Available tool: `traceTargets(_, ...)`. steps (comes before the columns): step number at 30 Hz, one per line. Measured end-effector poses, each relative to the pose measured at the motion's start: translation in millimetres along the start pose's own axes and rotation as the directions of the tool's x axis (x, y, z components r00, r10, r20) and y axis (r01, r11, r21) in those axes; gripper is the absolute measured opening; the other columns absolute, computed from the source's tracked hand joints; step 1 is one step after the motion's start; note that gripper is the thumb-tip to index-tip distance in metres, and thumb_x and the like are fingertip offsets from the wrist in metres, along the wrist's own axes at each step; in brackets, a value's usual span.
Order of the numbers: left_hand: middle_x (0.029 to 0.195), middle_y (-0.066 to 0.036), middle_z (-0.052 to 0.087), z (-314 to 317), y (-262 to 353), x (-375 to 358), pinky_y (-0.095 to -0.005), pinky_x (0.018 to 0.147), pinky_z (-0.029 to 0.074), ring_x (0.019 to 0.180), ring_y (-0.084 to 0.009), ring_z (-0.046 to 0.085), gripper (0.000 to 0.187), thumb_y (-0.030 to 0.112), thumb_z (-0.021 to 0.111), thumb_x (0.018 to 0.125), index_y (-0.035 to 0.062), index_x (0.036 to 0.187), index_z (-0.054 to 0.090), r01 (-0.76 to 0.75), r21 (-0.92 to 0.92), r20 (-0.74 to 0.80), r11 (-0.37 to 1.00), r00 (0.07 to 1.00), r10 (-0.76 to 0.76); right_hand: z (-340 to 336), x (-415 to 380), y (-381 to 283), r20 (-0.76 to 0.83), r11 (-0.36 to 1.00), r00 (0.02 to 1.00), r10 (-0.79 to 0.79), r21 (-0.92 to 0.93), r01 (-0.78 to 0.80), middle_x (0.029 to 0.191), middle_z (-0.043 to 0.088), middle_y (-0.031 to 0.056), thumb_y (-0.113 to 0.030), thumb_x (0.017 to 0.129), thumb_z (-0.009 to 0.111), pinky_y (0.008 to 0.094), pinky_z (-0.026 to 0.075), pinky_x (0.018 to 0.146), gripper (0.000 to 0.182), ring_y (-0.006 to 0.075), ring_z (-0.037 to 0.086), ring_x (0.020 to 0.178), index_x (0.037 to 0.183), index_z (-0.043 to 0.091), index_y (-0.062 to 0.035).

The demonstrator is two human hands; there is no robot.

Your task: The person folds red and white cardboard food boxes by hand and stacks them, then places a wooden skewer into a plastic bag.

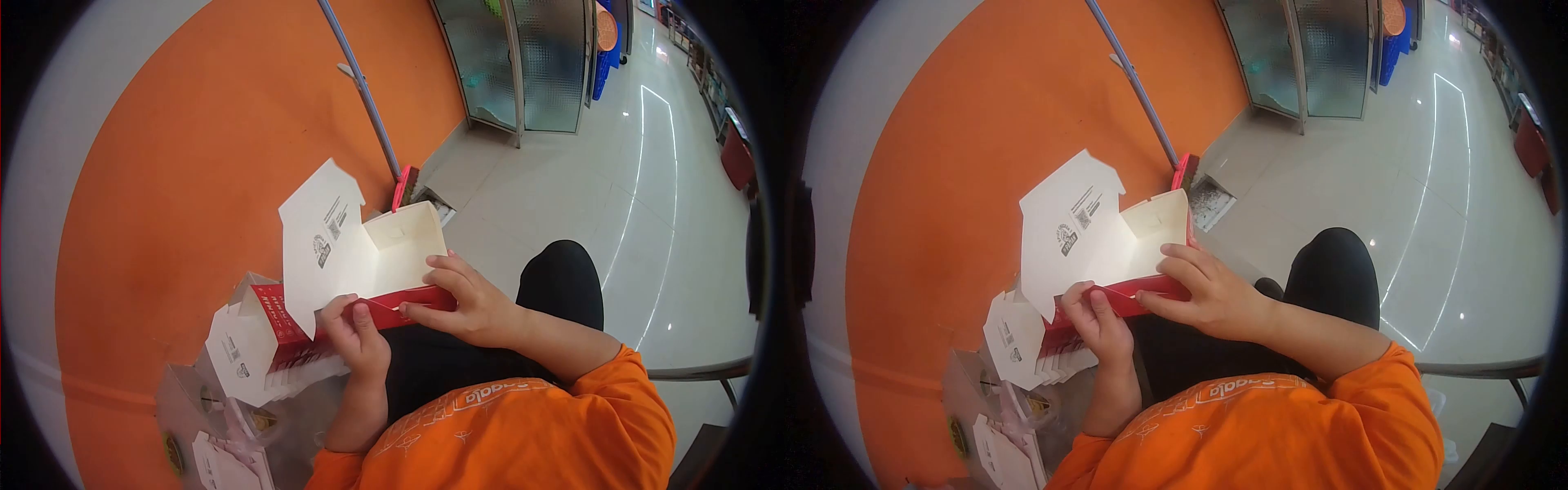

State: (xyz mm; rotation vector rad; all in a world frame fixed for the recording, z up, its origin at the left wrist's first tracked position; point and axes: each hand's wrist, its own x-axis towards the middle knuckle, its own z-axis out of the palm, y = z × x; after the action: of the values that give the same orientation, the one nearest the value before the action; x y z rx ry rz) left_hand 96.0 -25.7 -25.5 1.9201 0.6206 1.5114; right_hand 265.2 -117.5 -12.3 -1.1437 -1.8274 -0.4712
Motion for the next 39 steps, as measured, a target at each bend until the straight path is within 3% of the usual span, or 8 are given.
traceTargets(4, 0.103, -0.004, 0.047, 3, -1, 0, -0.0274, 0.087, 0.039, 0.095, -0.0127, 0.046, 0.013, 0.015, 0.045, 0.099, 0.0057, 0.108, 0.046, 0.078, -0.172, -0.081, 0.982, 0.992, -0.093, -1, 6, -1, 0.017, 0.999, 1.000, -0.006, -0.038, 0.007, 0.105, 0.048, 0.0146, -0.009, 0.074, 0.062, 0.0445, 0.047, 0.088, 0.037, 0.0337, 0.050, 0.107, 0.110, 0.062, -0.0153)
traceTargets(14, 0.102, -0.004, 0.049, 4, 2, 3, -0.0270, 0.087, 0.040, 0.094, -0.0127, 0.047, 0.013, 0.015, 0.046, 0.098, 0.0052, 0.106, 0.047, 0.101, -0.030, -0.106, 0.994, 0.989, -0.104, 6, 5, -6, 0.049, 0.997, 0.997, -0.054, -0.045, 0.056, 0.105, 0.049, 0.0139, -0.011, 0.074, 0.061, 0.0453, 0.046, 0.089, 0.037, 0.0312, 0.051, 0.106, 0.111, 0.061, -0.0119)
traceTargets(21, 0.101, -0.005, 0.049, 14, 13, 11, -0.0269, 0.085, 0.039, 0.092, -0.0122, 0.047, 0.015, 0.017, 0.047, 0.098, 0.0041, 0.104, 0.047, 0.185, -0.359, -0.258, 0.915, 0.922, -0.288, 12, 5, -5, -0.033, 0.997, 0.996, -0.081, -0.010, 0.081, 0.106, 0.046, 0.0119, -0.011, 0.076, 0.062, 0.0491, 0.045, 0.090, 0.034, 0.0283, 0.047, 0.107, 0.110, 0.061, -0.0117)
traceTargets(30, 0.097, -0.002, 0.047, -8, 0, 7, -0.0247, 0.079, 0.040, 0.086, -0.0101, 0.046, 0.013, 0.015, 0.049, 0.097, 0.0057, 0.107, 0.048, 0.092, -0.079, -0.022, 0.993, 0.995, -0.094, 22, 3, -15, -0.058, 0.992, 0.992, -0.115, -0.068, 0.111, 0.105, 0.044, 0.0094, -0.014, 0.078, 0.062, 0.0531, 0.043, 0.093, 0.030, 0.0267, 0.044, 0.108, 0.108, 0.062, -0.0135)
traceTargets(32, 0.097, -0.003, 0.047, -8, 11, 11, -0.0257, 0.079, 0.040, 0.084, -0.0112, 0.046, 0.017, 0.017, 0.051, 0.096, 0.0051, 0.109, 0.048, -0.080, 0.091, 0.204, 0.993, 0.977, 0.060, 22, 5, -11, -0.066, 0.992, 0.992, -0.106, -0.077, 0.101, 0.105, 0.044, 0.0089, -0.015, 0.078, 0.062, 0.0535, 0.042, 0.094, 0.029, 0.0266, 0.044, 0.108, 0.107, 0.062, -0.0141)
traceTargets(36, 0.105, -0.006, 0.048, 0, 9, 4, -0.0298, 0.086, 0.040, 0.094, -0.0153, 0.048, 0.028, 0.025, 0.054, 0.095, 0.0038, 0.112, 0.047, -0.021, 0.009, 0.177, 1.000, 0.984, 0.019, 13, 11, -9, -0.064, 0.983, 0.993, -0.102, -0.161, 0.091, 0.104, 0.045, 0.0058, -0.017, 0.078, 0.062, 0.0544, 0.041, 0.095, 0.026, 0.0244, 0.045, 0.108, 0.104, 0.062, -0.0163)
traceTargets(38, 0.123, -0.011, 0.047, 18, 9, 3, -0.0354, 0.094, 0.039, 0.112, -0.0205, 0.046, 0.043, 0.034, 0.053, 0.094, 0.0026, 0.121, 0.044, -0.228, -0.272, -0.147, 0.935, 0.970, 0.194, 10, 13, -9, -0.054, 0.969, 0.992, -0.111, -0.227, 0.096, 0.103, 0.046, 0.0045, -0.018, 0.078, 0.062, 0.0543, 0.041, 0.095, 0.025, 0.0234, 0.046, 0.107, 0.103, 0.062, -0.0179)
traceTargets(39, 0.123, -0.011, 0.047, 13, 7, 0, -0.0354, 0.094, 0.039, 0.112, -0.0205, 0.046, 0.043, 0.034, 0.053, 0.094, 0.0026, 0.121, 0.044, -0.238, -0.243, -0.196, 0.941, 0.962, 0.193, 13, 15, -10, -0.059, 0.951, 0.991, -0.117, -0.293, 0.095, 0.103, 0.047, 0.0032, -0.020, 0.077, 0.062, 0.0542, 0.041, 0.096, 0.025, 0.0223, 0.047, 0.106, 0.103, 0.062, -0.0194)
